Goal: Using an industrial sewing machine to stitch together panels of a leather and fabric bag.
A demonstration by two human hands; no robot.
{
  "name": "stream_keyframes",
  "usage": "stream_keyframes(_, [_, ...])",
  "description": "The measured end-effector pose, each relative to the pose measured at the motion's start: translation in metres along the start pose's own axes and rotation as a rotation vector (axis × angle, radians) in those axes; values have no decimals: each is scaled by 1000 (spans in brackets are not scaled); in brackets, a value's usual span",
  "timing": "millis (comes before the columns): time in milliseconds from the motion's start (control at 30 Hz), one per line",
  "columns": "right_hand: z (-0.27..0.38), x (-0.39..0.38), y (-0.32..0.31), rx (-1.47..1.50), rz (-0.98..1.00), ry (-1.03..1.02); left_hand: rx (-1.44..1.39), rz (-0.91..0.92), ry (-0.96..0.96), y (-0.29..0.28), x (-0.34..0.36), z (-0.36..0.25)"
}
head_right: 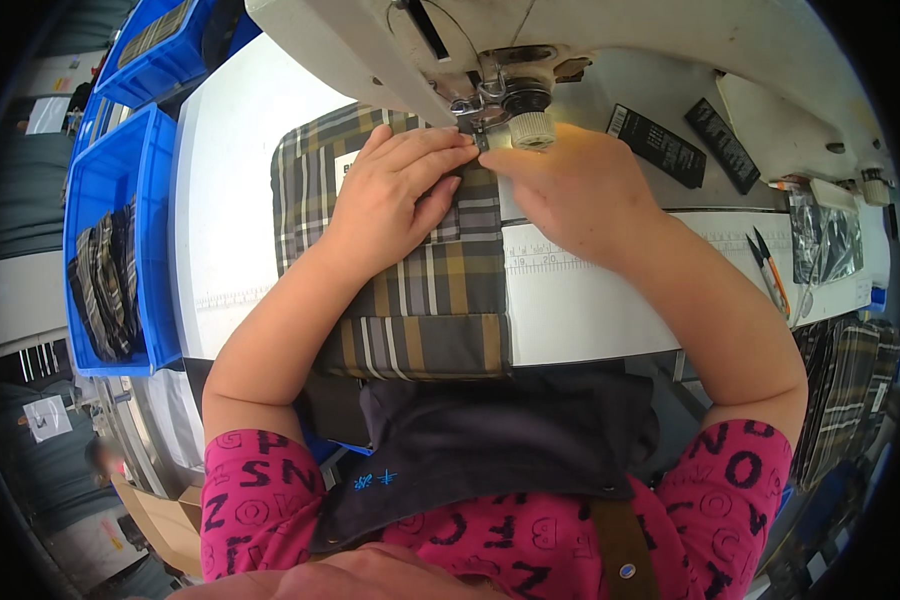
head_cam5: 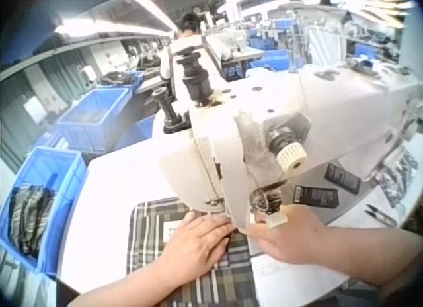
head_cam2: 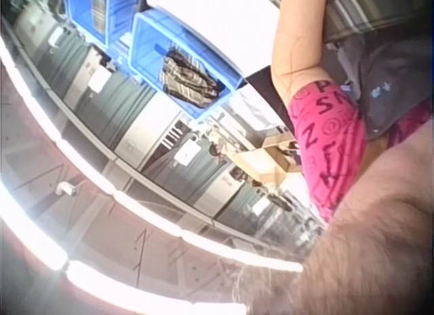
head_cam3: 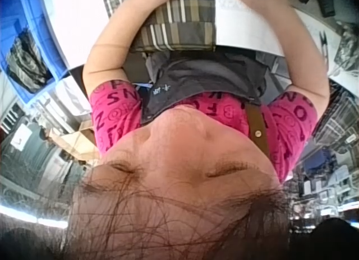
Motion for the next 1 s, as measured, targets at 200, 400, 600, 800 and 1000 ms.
stream_keyframes(200, [13, -6, 8, -156, 74, -148, -7, -2, 20, 0, -2, -2])
stream_keyframes(400, [16, -4, 8, -147, 127, -149, -31, -9, 21, 0, -2, 1])
stream_keyframes(600, [19, -4, 6, -160, 103, -159, -15, -25, 29, -1, 6, 8])
stream_keyframes(800, [18, -5, 7, -173, 117, -151, -2, -62, 38, 0, 15, 20])
stream_keyframes(1000, [17, -4, 7, -144, 111, -136, 46, -33, 24, 5, 22, 37])
Point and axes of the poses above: each hand's wrist, its own x-axis towards the middle knuckle, its own y-axis out of the palm, z = x × y, the point moved 9 cm from there along x, towards the middle knuckle, and after that the axes turned 9 degrees about -z, right-handed, at the moved point
